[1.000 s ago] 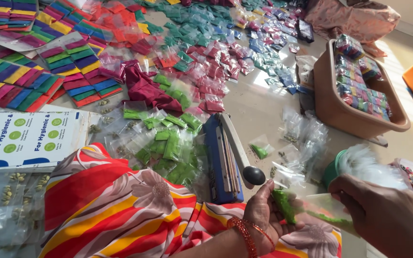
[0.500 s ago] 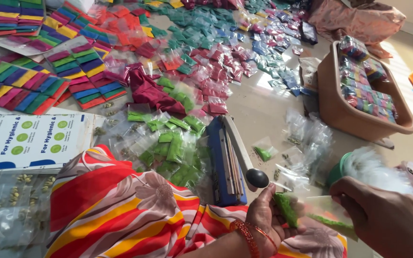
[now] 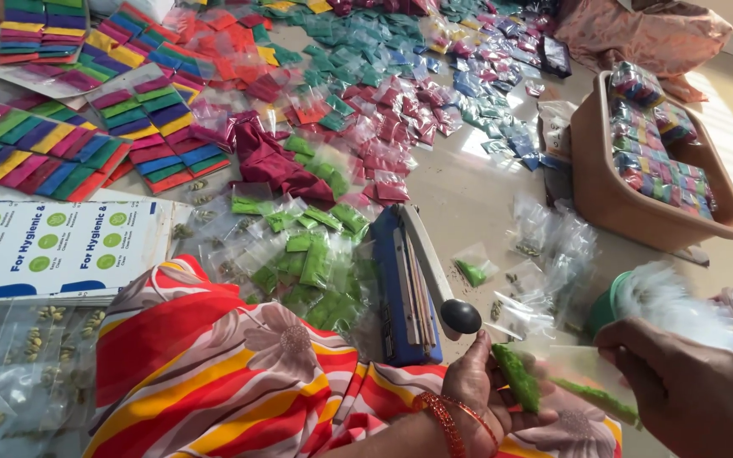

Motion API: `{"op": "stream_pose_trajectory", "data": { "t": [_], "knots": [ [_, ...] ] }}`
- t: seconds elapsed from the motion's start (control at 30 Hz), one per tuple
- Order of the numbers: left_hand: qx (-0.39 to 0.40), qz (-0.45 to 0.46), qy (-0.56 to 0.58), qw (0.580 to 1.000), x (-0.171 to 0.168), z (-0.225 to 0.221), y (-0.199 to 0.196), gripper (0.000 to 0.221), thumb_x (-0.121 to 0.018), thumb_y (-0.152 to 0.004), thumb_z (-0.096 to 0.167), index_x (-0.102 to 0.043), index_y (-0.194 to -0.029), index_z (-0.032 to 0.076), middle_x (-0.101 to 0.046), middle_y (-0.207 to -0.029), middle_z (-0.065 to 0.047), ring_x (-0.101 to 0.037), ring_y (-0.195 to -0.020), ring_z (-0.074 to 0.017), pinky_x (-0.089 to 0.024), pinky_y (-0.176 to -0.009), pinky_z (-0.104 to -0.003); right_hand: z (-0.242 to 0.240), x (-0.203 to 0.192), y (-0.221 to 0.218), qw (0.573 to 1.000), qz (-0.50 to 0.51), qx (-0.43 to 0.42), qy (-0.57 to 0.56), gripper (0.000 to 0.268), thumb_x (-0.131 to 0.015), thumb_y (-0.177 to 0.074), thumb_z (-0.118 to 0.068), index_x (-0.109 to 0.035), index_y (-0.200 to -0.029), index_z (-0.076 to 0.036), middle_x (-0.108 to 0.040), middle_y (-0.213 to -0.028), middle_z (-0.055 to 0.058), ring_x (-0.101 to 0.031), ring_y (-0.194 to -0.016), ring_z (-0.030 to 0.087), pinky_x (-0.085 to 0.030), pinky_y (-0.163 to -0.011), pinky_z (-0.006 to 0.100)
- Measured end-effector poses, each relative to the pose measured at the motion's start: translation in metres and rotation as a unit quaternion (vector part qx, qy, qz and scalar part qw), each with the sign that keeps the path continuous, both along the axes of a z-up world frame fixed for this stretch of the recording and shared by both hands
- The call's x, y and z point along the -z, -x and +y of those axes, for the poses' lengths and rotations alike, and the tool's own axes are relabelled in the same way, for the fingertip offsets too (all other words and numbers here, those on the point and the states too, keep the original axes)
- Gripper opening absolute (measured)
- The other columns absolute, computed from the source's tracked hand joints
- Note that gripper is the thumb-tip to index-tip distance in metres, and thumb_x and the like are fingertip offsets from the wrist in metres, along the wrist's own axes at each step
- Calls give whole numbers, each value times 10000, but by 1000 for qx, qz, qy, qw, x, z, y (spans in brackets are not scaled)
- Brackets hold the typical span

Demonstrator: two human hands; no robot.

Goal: The person seals small plastic bags filled with colored powder using a manual heat sealer.

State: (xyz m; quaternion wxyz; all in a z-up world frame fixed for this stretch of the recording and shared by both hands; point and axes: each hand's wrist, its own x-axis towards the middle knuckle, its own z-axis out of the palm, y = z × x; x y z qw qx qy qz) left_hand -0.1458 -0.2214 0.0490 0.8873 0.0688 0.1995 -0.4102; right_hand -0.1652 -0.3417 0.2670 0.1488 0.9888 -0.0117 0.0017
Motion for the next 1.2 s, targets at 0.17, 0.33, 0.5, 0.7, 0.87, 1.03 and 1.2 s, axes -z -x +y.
{"op": "stream_pose_trajectory", "data": {
  "t": [0.17,0.33,0.5,0.7,0.87,1.03,1.2],
  "knots": [
    [-9,-20,-19,1000,-5,2,3,734,-414,-1021,710,-661,-1209,45,-734,-1141,-122,-713,-1099,-364,-597,-822,-635,-30,21,-2,999,-17,-26,-32,192,-649,-900,-409,-737,-1069,-392,-780,-842,-77,-766,-697,164,-601,-644,328],
    [6,-34,-15,999,-1,-1,6,715,-453,-1037,697,-695,-1205,46,-752,-1156,-121,-728,-1072,-355,-601,-798,-625,-34,23,-2,998,-8,6,-63,178,-644,-915,-361,-721,-1074,-340,-798,-866,-97,-777,-740,114,-620,-680,302],
    [7,-47,-4,999,10,-6,7,693,-438,-1062,674,-688,-1220,47,-725,-1134,-133,-728,-1053,-351,-602,-789,-614,-23,20,0,995,7,28,-96,135,-665,-961,-324,-721,-1084,-315,-802,-861,-109,-785,-777,72,-621,-698,269],
    [16,-44,-15,999,8,-4,6,669,-417,-1067,659,-666,-1215,56,-726,-1127,-139,-731,-1036,-347,-613,-782,-603,-74,54,8,969,9,89,-232,145,-634,-1014,-243,-714,-1135,-231,-778,-951,-62,-792,-860,81,-609,-697,284],
    [9,-63,-54,997,8,-2,8,601,-425,-1067,645,-644,-1167,94,-746,-1108,-114,-731,-1029,-325,-619,-778,-588,-206,151,17,886,7,151,-439,278,-650,-990,-87,-669,-1261,-148,-794,-1038,81,-826,-990,218,-665,-666,420],
    [31,-70,-65,995,5,-3,11,553,-494,-1052,641,-656,-1134,119,-750,-1064,-108,-730,-1001,-316,-616,-742,-570,-325,230,34,727,-5,66,-683,200,-629,-980,52,-550,-1151,-17,-781,-1081,242,-777,-1070,364,-656,-686,609],
    [26,-55,-33,998,13,-4,12,590,-498,-1054,636,-680,-1166,86,-736,-1055,-108,-711,-995,-336,-612,-786,-600,-293,222,60,612,-53,-13,-789,107,-571,-1009,79,-545,-1099,28,-717,-1182,298,-724,-1147,449,-587,-748,675]
  ]
}}
